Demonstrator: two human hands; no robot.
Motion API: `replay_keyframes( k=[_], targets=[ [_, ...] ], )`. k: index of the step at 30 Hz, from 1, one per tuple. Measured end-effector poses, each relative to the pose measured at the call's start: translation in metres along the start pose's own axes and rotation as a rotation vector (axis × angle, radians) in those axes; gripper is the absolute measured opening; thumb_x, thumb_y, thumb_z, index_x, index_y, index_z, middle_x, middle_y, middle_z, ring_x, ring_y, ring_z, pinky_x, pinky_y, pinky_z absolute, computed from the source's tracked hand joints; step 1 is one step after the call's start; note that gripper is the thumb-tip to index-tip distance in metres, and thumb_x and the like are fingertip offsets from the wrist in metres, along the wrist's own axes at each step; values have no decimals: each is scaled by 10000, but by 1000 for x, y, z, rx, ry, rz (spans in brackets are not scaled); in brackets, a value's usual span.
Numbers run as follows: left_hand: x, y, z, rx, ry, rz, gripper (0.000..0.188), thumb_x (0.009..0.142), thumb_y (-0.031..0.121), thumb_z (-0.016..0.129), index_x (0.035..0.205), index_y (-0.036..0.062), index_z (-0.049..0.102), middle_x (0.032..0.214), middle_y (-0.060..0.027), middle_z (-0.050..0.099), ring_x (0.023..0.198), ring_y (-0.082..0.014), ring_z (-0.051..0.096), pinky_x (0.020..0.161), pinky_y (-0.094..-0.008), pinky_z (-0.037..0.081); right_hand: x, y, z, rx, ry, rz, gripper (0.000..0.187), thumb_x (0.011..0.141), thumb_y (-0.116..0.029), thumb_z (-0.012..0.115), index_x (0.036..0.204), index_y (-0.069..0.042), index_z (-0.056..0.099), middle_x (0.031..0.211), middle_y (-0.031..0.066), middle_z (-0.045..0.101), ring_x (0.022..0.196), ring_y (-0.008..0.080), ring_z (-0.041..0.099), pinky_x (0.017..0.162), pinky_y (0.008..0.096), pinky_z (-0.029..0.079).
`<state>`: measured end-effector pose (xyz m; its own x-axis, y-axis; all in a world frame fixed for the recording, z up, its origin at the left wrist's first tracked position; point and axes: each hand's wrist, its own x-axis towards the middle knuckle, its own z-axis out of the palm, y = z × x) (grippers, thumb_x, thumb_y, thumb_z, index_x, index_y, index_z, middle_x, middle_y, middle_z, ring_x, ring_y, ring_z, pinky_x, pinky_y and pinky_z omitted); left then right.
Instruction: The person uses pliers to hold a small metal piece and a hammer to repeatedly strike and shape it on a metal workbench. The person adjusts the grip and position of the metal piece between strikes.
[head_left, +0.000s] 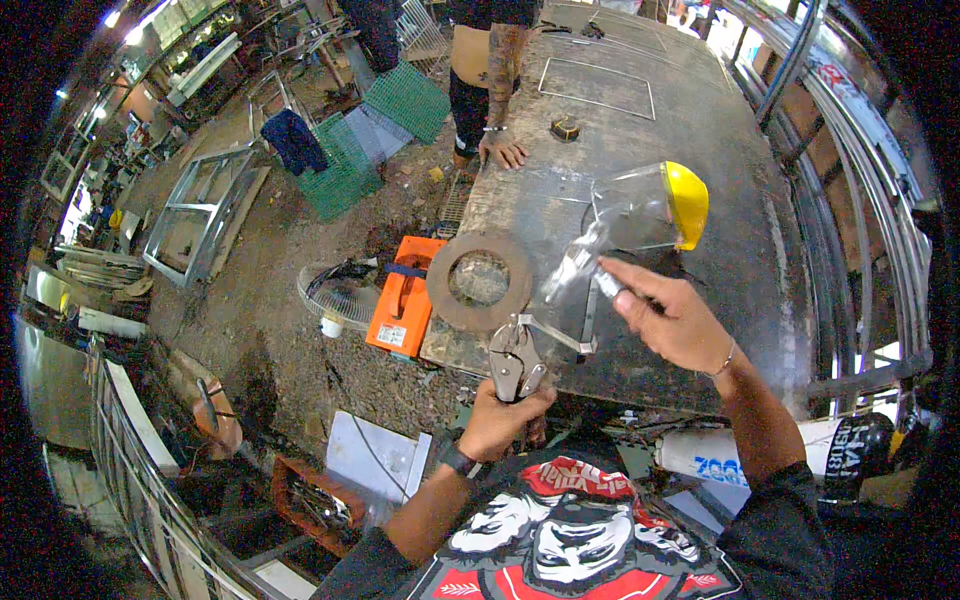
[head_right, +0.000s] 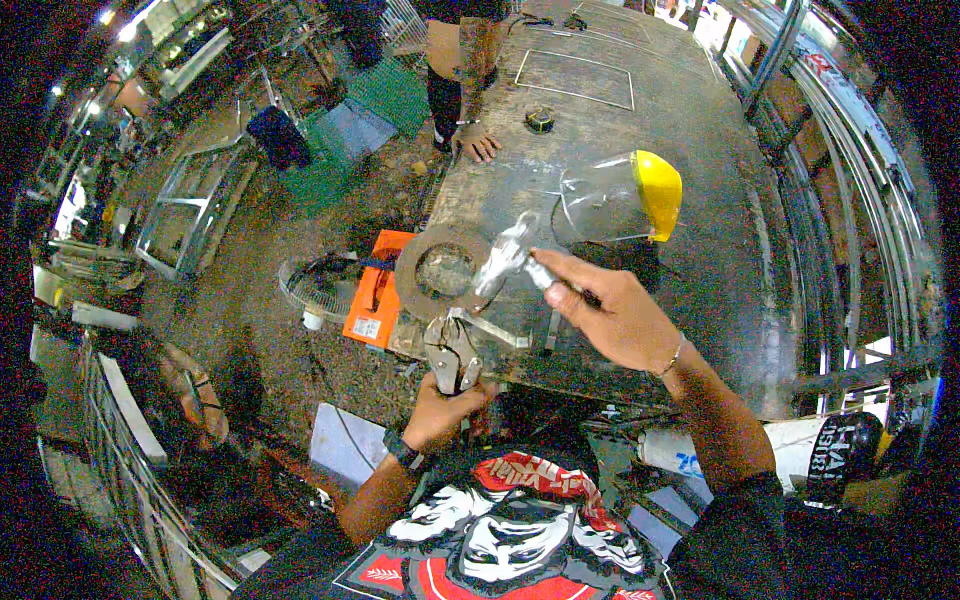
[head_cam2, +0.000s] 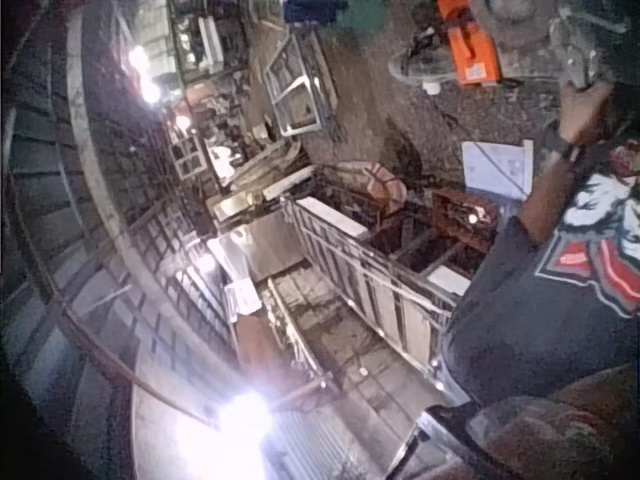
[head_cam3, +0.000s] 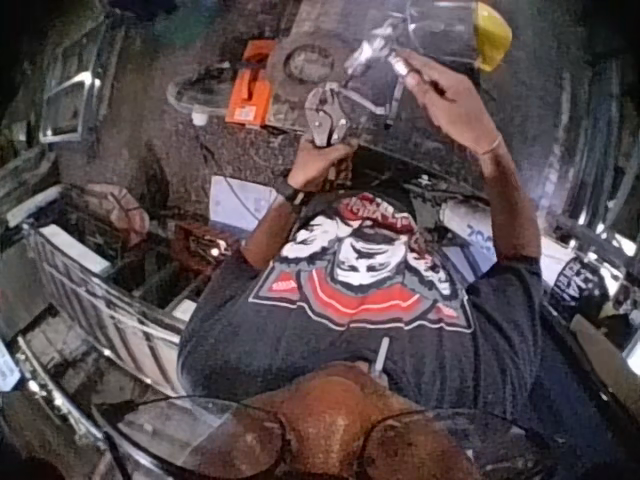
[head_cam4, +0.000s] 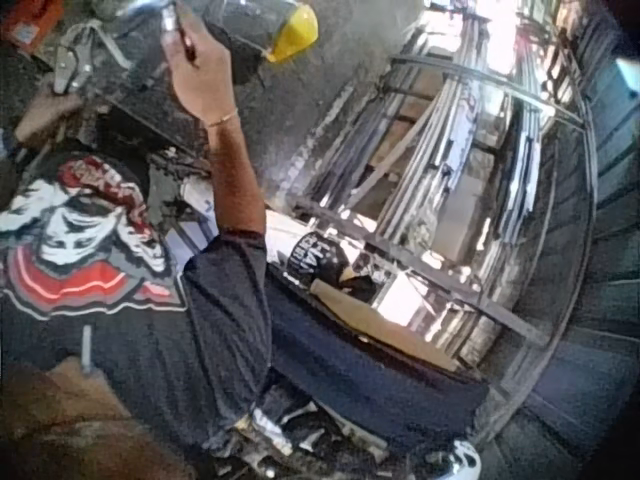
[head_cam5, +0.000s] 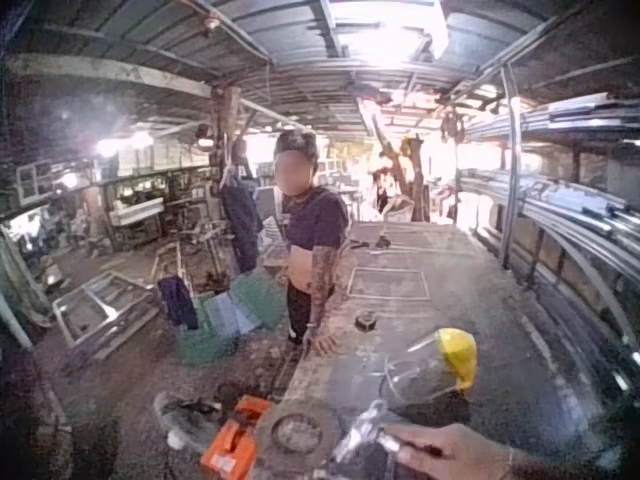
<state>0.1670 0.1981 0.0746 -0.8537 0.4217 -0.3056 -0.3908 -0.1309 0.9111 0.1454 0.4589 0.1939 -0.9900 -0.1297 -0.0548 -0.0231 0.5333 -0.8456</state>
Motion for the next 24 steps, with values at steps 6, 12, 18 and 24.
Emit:
replay_keyframes(
  k=[6, 12, 18, 24],
  targets=[
    [2, 0, -2, 18, -9, -67, 106, 939, 111, 756, 923, 37, 683, 670, -8, 634, 517, -108, 586, 456, -291, 461, 3, -29, -26, 0, 34, 90, 461, 1058, -232, 592, 1490, -82, 530, 1408, 143, 647, 1147, 137, 629, 1024, 306, 472],
    [0, -3, 1, -56, 13, -111, 114, 936, 117, 766, 922, 40, 684, 660, -5, 629, 505, -108, 577, 453, -295, 463, 9, -36, -31, 14, 209, 18, 467, 1046, -200, 593, 1495, -89, 527, 1325, 158, 690, 1127, 179, 663, 979, 327, 507],
    [-3, -2, 4, 60, 0, -189, 141, 928, 111, 767, 889, 28, 660, 652, -22, 625, 492, -133, 590, 448, -308, 484, 5, -5, 5, -237, -74, -317, 465, 1025, -199, 606, 1472, -88, 541, 1290, 219, 677, 1063, 346, 720, 924, 417, 550],
    [-3, 1, 12, -43, 26, -140, 163, 928, 132, 771, 911, 28, 647, 652, -24, 616, 503, -131, 587, 447, -302, 469, 2, -3, 2, -92, -22, -110, 472, 1032, -184, 599, 1490, -98, 526, 1245, 209, 699, 938, 234, 706, 866, 358, 540]
  ],
)
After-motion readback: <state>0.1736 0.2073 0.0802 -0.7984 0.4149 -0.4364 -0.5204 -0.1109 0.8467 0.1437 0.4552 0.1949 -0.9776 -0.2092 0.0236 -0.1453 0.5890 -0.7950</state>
